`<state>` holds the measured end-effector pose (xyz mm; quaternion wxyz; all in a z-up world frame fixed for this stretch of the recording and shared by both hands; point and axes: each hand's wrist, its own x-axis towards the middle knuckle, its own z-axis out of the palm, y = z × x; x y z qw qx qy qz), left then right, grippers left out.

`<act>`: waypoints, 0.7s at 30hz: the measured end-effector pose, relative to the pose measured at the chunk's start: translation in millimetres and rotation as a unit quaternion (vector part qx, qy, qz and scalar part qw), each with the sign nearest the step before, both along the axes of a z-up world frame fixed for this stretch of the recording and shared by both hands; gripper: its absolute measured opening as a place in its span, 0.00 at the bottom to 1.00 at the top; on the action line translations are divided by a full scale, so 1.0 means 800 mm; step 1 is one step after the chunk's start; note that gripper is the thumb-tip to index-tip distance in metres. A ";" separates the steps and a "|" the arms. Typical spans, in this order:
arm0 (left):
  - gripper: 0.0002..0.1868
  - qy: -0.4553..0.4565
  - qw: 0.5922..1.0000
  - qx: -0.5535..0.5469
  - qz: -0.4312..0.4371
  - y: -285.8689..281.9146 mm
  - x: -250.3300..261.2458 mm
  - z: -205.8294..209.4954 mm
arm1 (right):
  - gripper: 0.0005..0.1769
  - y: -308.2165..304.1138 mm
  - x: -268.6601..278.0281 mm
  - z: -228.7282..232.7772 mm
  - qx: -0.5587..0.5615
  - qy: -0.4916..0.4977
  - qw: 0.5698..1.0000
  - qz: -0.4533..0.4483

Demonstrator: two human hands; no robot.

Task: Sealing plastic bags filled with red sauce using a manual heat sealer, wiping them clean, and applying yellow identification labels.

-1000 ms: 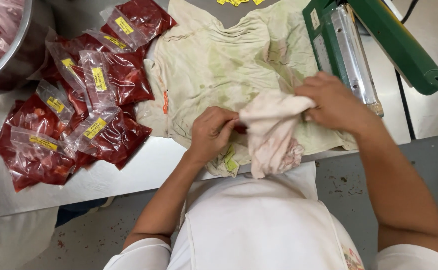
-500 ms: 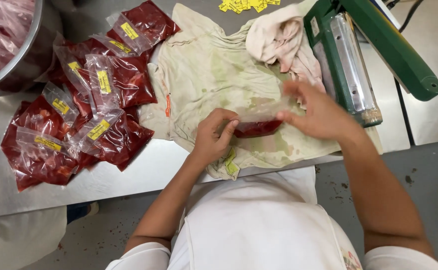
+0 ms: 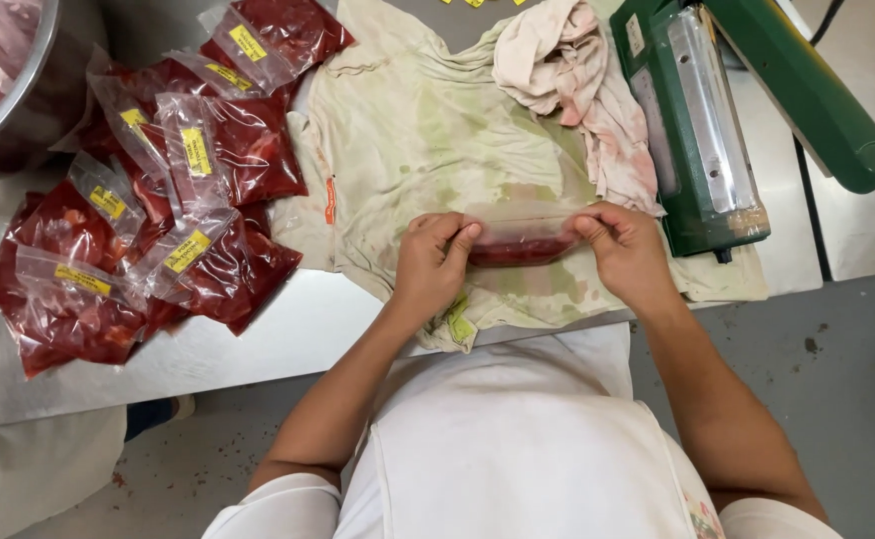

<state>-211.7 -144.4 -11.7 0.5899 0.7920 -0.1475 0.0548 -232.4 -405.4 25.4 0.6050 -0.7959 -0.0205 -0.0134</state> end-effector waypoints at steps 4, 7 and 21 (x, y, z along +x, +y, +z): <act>0.11 0.009 1.000 0.012 0.000 0.002 -0.006 0.017 | 0.09 0.002 -0.003 0.000 -0.006 0.005 1.000 0.009; 0.09 0.013 1.000 0.014 -0.005 0.002 -0.010 0.020 | 0.09 0.000 -0.003 0.004 -0.005 0.018 1.000 -0.001; 0.08 0.029 0.999 -0.017 -0.017 0.015 -0.009 -0.068 | 0.03 0.047 0.043 0.100 -0.332 -0.025 0.917 0.219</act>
